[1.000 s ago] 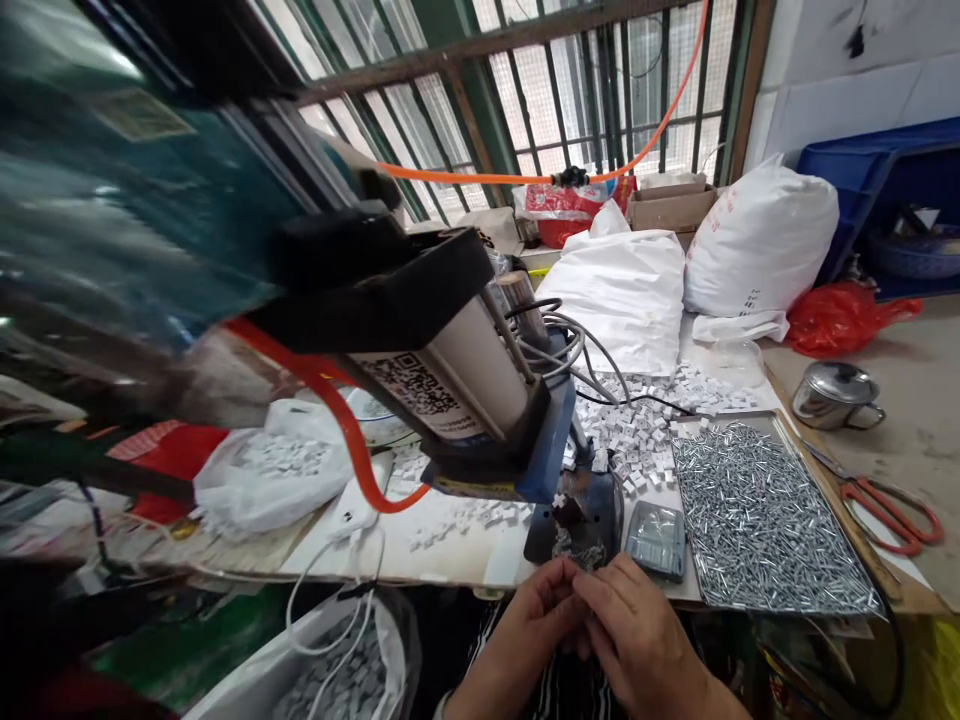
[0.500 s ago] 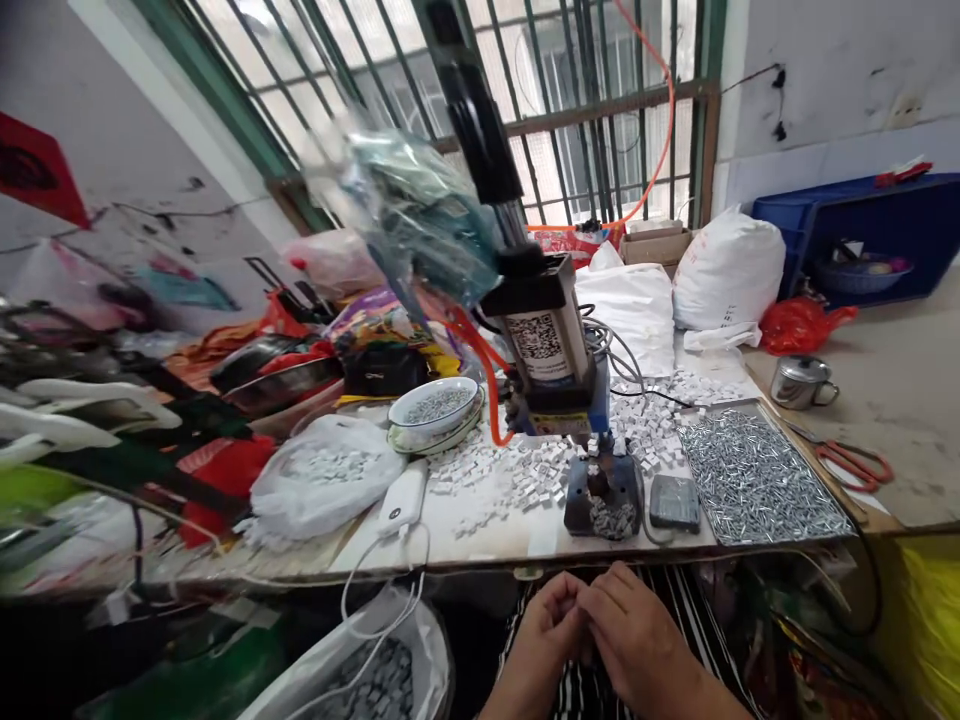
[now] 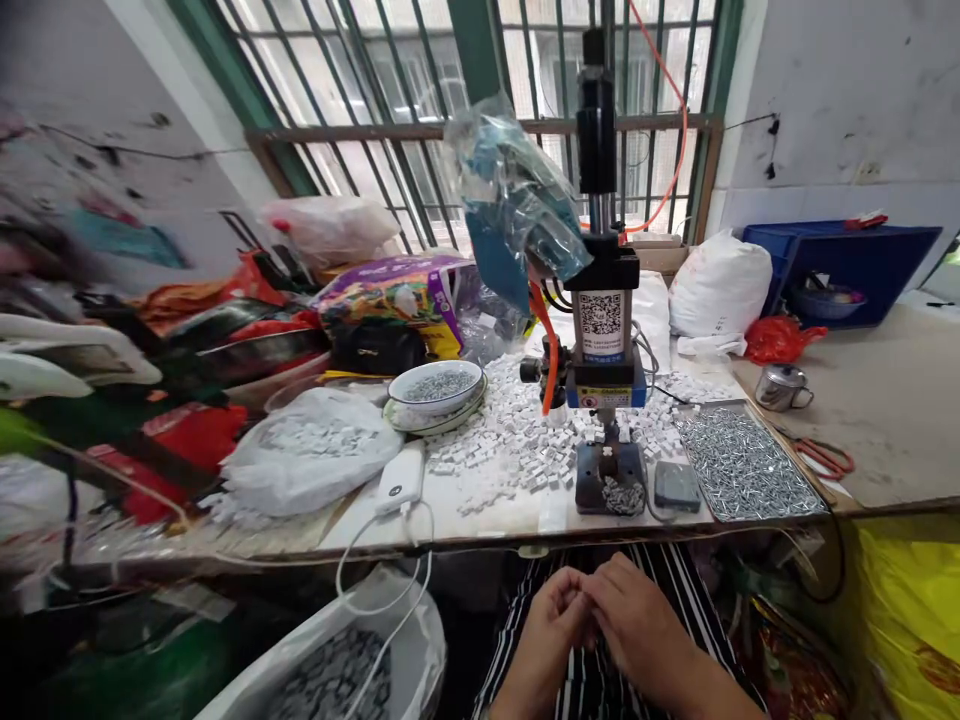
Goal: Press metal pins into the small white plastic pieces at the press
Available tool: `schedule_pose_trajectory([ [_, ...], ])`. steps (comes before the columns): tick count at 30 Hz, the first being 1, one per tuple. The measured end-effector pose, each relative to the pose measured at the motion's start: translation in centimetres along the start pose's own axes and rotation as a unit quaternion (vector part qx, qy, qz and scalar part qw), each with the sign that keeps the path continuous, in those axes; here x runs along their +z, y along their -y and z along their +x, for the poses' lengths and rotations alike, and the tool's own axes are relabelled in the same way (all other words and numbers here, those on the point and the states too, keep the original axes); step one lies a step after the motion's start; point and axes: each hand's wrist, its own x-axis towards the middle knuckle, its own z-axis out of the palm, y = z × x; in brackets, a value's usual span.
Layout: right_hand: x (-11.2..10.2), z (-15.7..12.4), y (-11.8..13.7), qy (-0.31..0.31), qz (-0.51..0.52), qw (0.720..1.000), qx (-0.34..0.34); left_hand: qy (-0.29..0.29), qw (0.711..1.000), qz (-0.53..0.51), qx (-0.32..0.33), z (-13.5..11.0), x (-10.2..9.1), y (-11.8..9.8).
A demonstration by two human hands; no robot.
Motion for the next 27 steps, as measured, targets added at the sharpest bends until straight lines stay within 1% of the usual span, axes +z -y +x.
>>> schedule_pose_trajectory([
  [3,-0.5,0.0,-0.9,-0.01,0.018,1.0,0.017,0.044,0.999,-0.009,-0.011,0.6,-0.1,0.5],
  [5,-1.3,0.4,-1.9,-0.048,0.046,0.997,0.036,0.053,0.999,-0.001,0.002,1.4,-0.2,0.0],
  [6,-1.9,0.8,-2.6,-0.071,0.063,0.994,0.05,0.045,0.999,0.01,0.019,2.1,-0.3,-0.5],
  [8,-3.2,2.0,-3.9,-0.116,0.099,0.984,0.096,0.009,0.996,0.042,0.075,3.8,-0.3,-1.9],
  [11,-4.9,4.7,-6.2,-0.17,0.146,0.959,0.176,-0.062,0.979,0.099,0.169,7.4,0.0,-4.3],
  [12,-5.3,5.7,-6.9,-0.185,0.158,0.951,0.193,-0.08,0.973,0.108,0.189,8.8,0.3,-4.9],
  [14,-5.5,7.6,-8.3,-0.208,0.171,0.94,0.209,-0.096,0.967,0.111,0.21,11.4,0.8,-5.8],
  [17,-5.0,9.7,-9.8,-0.22,0.176,0.935,0.215,-0.081,0.967,0.109,0.215,14.5,1.6,-6.1],
  [19,-4.5,10.6,-10.4,-0.219,0.176,0.935,0.215,-0.053,0.97,0.11,0.211,15.6,1.9,-5.9],
  [22,-3.8,11.3,-10.9,-0.214,0.166,0.939,0.211,-0.017,0.974,0.105,0.198,16.2,2.0,-5.6],
  [27,-3.2,11.6,-11.7,-0.209,0.133,0.948,0.199,0.027,0.985,0.038,0.163,16.1,1.7,-5.6],
])
